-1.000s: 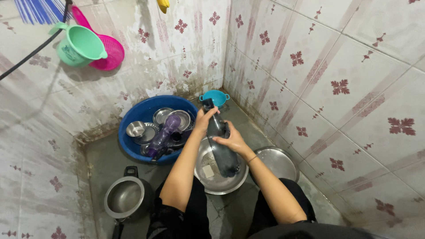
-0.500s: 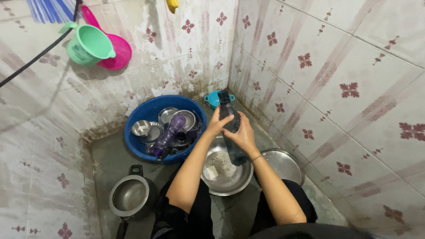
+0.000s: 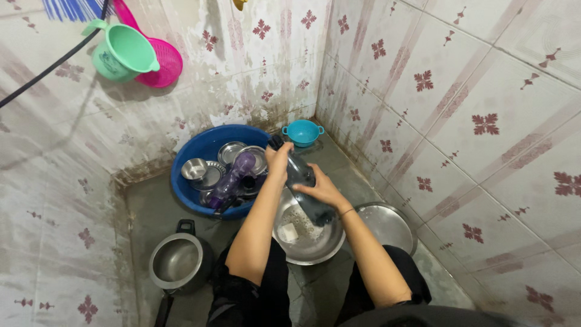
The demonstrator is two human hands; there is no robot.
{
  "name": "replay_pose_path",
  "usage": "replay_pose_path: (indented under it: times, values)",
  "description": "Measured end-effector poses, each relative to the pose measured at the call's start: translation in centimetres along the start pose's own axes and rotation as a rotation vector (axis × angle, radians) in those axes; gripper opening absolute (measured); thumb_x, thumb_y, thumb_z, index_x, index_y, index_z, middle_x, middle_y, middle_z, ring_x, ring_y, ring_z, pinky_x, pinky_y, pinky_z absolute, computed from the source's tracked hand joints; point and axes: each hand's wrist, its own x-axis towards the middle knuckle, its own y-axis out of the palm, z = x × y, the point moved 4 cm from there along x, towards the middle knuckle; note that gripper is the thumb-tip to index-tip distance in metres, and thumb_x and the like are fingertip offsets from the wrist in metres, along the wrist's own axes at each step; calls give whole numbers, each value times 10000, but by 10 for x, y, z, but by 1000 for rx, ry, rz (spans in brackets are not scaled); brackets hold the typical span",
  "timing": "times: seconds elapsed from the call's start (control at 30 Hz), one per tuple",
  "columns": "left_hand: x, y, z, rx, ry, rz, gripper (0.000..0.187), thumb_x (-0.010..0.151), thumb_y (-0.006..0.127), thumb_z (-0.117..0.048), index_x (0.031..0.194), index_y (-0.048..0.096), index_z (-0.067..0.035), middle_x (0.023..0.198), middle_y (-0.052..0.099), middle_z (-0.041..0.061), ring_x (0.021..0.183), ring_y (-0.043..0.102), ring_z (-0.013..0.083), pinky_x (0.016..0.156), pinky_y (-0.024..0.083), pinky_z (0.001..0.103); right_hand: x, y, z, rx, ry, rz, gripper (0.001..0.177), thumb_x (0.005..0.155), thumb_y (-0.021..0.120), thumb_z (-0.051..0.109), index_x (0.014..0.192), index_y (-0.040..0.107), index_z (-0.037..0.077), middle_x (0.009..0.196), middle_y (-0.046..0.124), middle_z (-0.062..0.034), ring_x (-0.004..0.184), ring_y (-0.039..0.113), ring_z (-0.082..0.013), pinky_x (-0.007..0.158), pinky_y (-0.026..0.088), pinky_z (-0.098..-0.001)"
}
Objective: The person washes several plates, a pressure cooker, and multiple plastic bottles by hand. They use a cloth and soap to scrub the surfaces of each item before rinsing them with water from a bucket.
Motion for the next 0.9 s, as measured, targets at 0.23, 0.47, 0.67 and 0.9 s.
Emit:
replay_pose_path:
  times: [0.23, 0.47, 0.67, 0.9]
  values:
    - [46, -57, -3, -405, 33, -228, 169, 765, 812, -57, 824, 654, -57, 781, 684, 50, 717, 644, 175, 683, 519, 322, -1, -13, -24, -252, 10, -356, 558, 1070, 310, 405, 1154, 726, 43, 1112, 701, -223, 1091, 633, -431, 957, 482, -499]
    - [-29, 5, 8, -70, -146, -113, 356, 742, 841, -84, 1019, 619, -54, 931, 679, 53, 810, 645, 177, 736, 536, 339, 3, -6, -5, -286, 63, -433, 458, 1099, 360, 321, 1050, 702, 20, 1071, 713, -224, 1009, 662, -425, 890, 498, -516]
    - [-28, 16, 43, -105, 190, -231, 589, 799, 862, -62, 1265, 503, -79, 1163, 584, 7, 1013, 573, 128, 872, 454, 285, -4, 1, 41, -402, -292, -618, 341, 1040, 461, 259, 1124, 695, 25, 1091, 721, -193, 1005, 667, -389, 869, 510, -500]
    - [42, -41, 30, -254, 166, -250, 519, 868, 842, -156, 1231, 520, 27, 1092, 635, 100, 957, 615, 216, 853, 498, 355, 18, -11, -40, -473, 183, -551, 423, 1022, 436, 363, 1046, 739, 69, 1056, 728, -196, 1007, 653, -413, 870, 466, -564]
